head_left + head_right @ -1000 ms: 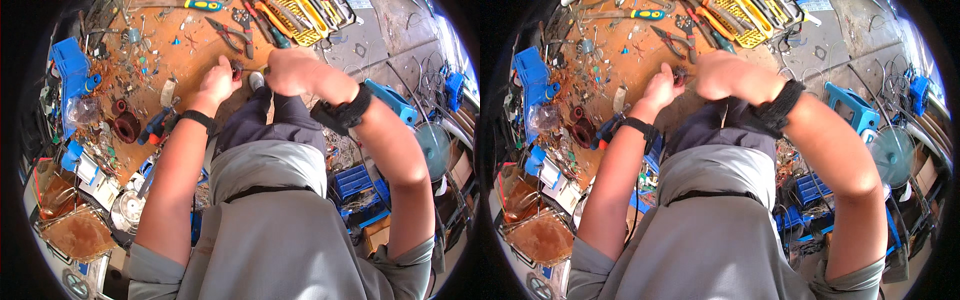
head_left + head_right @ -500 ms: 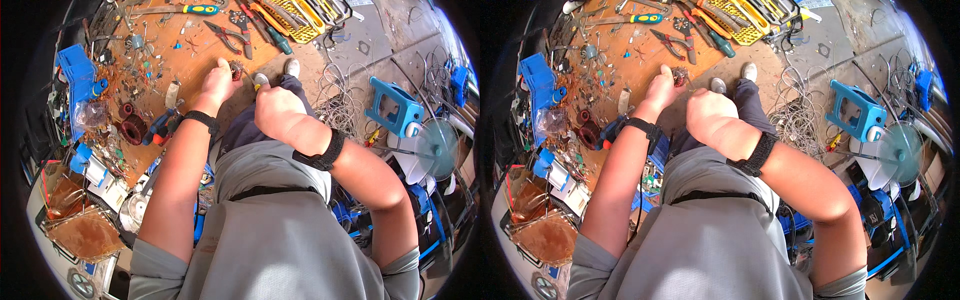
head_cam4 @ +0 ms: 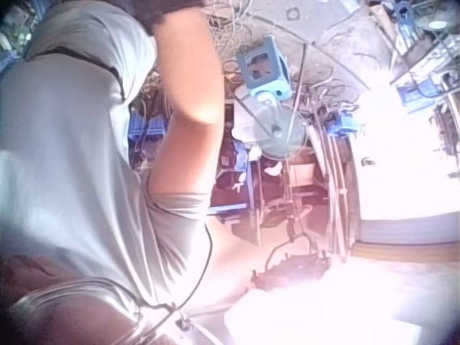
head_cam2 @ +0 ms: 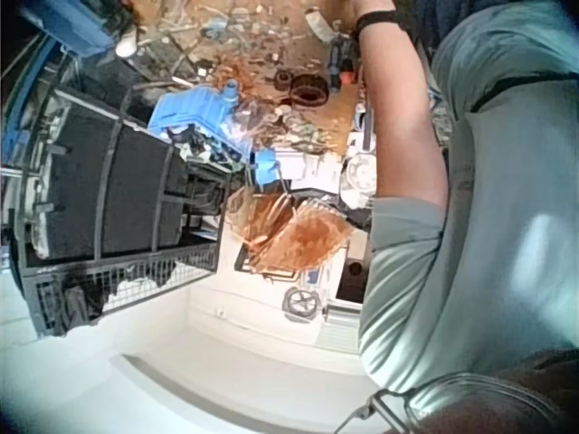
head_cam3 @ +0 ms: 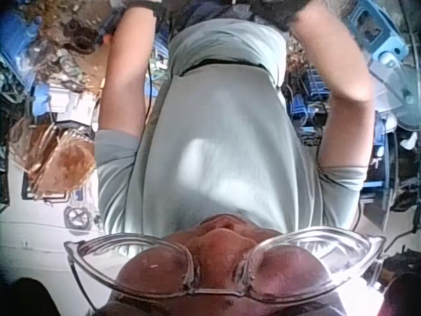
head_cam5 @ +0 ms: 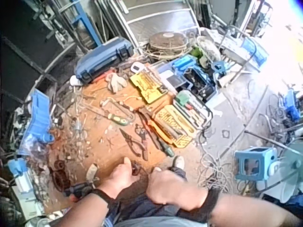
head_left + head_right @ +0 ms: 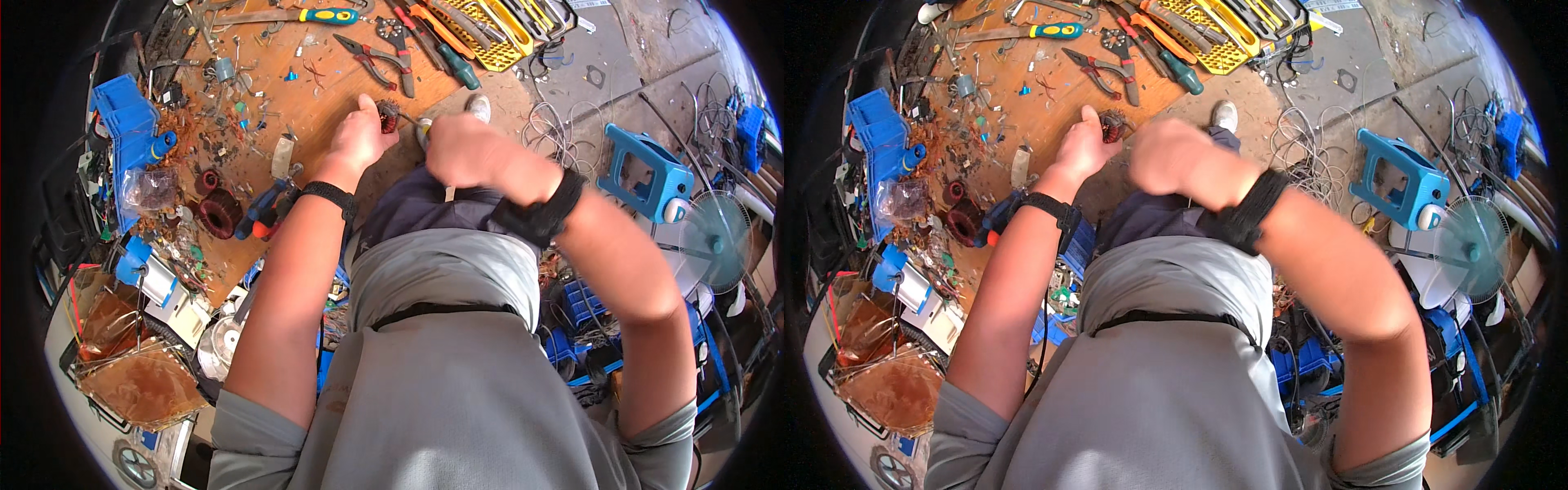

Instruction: Repairing a motor stator by winding or adjusting copper wires using pliers and screwdrivers.

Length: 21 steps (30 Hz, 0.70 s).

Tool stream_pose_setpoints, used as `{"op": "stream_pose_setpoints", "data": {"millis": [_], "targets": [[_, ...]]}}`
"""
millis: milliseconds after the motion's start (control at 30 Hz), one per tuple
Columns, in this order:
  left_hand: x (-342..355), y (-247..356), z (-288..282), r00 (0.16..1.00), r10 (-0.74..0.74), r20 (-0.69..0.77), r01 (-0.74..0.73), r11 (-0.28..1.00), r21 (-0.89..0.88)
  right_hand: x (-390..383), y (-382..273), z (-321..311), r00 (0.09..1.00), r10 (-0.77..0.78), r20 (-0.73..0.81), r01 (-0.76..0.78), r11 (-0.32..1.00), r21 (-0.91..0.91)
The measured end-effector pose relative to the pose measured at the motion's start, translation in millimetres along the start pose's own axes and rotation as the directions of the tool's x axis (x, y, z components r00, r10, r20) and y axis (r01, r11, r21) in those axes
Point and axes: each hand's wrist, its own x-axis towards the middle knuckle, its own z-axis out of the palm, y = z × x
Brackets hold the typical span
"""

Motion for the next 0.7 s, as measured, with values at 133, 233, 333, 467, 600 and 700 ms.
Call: {"op": "stream_pose_setpoints", "data": {"millis": [133,233,333,467,600,700], "targets": [[0,0,-1,0.999,-0.040,-0.007,0.040,0.999,0.019,2,-31,34,0.977,0.201,-0.075,-0.193,0.976,0.103],[-1,-5,-1,0.999,-0.037,-0.013,0.037,0.999,-0.003,2,-31,59,0.895,0.374,-0.241,-0.228,0.851,0.474],[1,-5,3,0.999,0.007,-0.041,-0.007,1.000,0.008,-12,-10,48,0.937,0.183,-0.297,-0.101,0.957,0.271],[2,-7,7,0.997,0.033,-0.070,-0.034,0.999,-0.016,0,19,20,0.952,0.282,-0.123,-0.190,0.854,0.484],[2,-6,7,0.997,0.034,-0.073,-0.035,0.999,-0.020,-8,-3,26,0.981,0.127,-0.149,-0.086,0.963,0.254],[2,-5,6,0.998,0.001,-0.063,-0.001,1.000,0.004,2,-26,66,0.920,0.318,-0.229,-0.177,0.859,0.480]]}}
